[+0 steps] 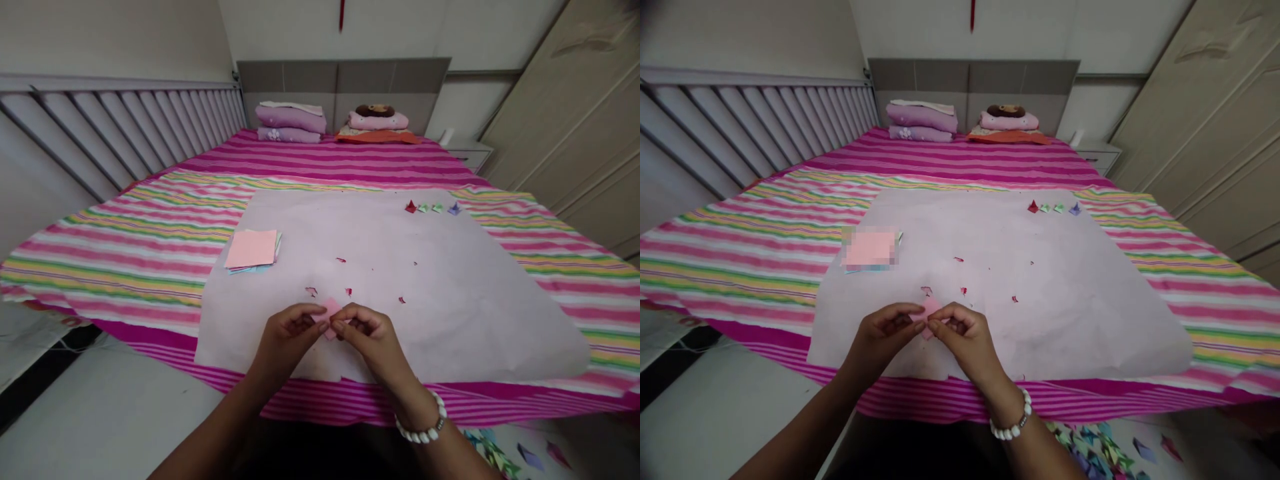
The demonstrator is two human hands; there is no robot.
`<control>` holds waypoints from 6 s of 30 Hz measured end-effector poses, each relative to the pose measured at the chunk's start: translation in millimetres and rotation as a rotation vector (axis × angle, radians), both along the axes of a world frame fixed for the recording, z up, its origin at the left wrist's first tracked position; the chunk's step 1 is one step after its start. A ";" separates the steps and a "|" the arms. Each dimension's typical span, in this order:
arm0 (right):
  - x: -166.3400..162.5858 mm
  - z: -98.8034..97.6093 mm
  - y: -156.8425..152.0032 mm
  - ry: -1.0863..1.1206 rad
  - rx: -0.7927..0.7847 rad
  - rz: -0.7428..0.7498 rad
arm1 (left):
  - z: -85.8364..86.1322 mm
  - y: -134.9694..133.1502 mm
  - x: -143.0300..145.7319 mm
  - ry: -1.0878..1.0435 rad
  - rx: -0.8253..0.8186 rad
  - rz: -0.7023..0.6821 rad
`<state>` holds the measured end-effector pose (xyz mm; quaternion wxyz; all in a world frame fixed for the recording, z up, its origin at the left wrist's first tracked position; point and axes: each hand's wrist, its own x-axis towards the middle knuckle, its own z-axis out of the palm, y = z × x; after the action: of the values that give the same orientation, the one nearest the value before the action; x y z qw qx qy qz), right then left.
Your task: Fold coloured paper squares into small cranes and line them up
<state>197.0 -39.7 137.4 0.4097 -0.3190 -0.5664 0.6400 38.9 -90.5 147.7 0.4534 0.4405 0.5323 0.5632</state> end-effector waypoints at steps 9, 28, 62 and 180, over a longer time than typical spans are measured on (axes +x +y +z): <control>-7.3 0.4 -1.2 0.025 0.031 -0.056 | -0.6 3.0 1.3 -0.086 -0.175 -0.088; 4.9 1.5 4.5 0.015 0.090 -0.163 | 2.0 -2.5 -6.3 0.274 0.079 -0.026; 5.2 14.7 2.2 -0.166 0.411 -0.090 | 0.2 0.1 -11.8 0.654 0.464 -0.045; -5.3 0.7 3.4 0.081 -0.160 0.118 | -17.9 6.2 -13.5 -0.236 -0.134 -0.085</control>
<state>191.7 -36.3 138.1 0.3672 -0.2909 -0.5143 0.7184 25.4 -84.3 129.8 0.5648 0.3621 0.4926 0.5544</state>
